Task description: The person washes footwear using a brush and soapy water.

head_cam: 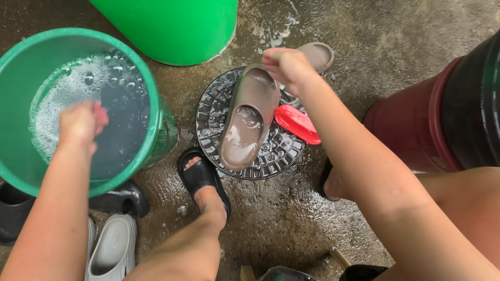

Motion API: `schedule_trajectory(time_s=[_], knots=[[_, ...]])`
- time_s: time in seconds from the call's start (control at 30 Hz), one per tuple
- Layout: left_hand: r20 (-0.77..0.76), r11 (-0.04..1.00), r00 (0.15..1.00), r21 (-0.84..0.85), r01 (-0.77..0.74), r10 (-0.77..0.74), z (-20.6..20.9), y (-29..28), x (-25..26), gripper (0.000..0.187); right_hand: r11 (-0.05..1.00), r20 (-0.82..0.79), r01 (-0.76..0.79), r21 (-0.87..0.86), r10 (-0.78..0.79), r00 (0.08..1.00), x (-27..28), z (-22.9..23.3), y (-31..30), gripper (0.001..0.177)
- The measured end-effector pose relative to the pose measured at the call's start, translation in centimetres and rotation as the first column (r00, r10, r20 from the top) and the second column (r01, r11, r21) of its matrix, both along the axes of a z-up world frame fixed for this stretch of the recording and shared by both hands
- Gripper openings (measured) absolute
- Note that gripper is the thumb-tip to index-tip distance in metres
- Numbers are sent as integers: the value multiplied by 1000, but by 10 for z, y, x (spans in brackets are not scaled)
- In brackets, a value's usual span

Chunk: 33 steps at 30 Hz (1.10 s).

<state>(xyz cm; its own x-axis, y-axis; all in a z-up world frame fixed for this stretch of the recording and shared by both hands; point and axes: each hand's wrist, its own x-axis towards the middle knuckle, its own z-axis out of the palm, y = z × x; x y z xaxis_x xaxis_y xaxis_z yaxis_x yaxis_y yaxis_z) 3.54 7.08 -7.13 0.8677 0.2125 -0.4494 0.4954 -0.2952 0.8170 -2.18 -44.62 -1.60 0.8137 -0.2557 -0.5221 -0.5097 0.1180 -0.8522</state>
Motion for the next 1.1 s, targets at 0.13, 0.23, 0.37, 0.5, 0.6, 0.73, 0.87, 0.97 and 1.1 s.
schedule_trajectory(time_s=[0.13,0.23,0.37,0.5,0.6,0.73,0.87,0.97,1.1], knots=[[-324,997,946,67,41,-18,-53,44,-11,30,989,55,-17,146,9,998,-20,37,21,29],[-395,926,904,-378,2,-163,-35,32,-23,22,972,71,-122,203,109,991,-35,53,49,32],[-221,742,925,-664,89,-309,45,-16,-50,28,816,118,-348,461,333,936,-58,38,98,37],[-198,748,797,-525,406,-571,92,-68,-118,32,670,76,-459,584,518,852,-95,-30,174,28],[-107,752,777,-363,550,-620,69,-94,-163,32,749,-183,-219,626,413,892,-141,-89,239,26],[-89,773,793,181,608,-603,30,-84,-201,33,848,-215,-222,481,359,908,-187,-113,270,32],[107,877,890,256,407,-444,33,-77,-226,29,853,191,-410,-324,483,854,-203,-61,234,18],[345,903,859,342,261,-379,62,-75,-230,18,701,342,-29,-713,382,859,-187,-20,147,27],[580,814,669,577,65,-465,101,-56,-217,6,199,211,135,-971,435,876,-187,-3,37,50]])
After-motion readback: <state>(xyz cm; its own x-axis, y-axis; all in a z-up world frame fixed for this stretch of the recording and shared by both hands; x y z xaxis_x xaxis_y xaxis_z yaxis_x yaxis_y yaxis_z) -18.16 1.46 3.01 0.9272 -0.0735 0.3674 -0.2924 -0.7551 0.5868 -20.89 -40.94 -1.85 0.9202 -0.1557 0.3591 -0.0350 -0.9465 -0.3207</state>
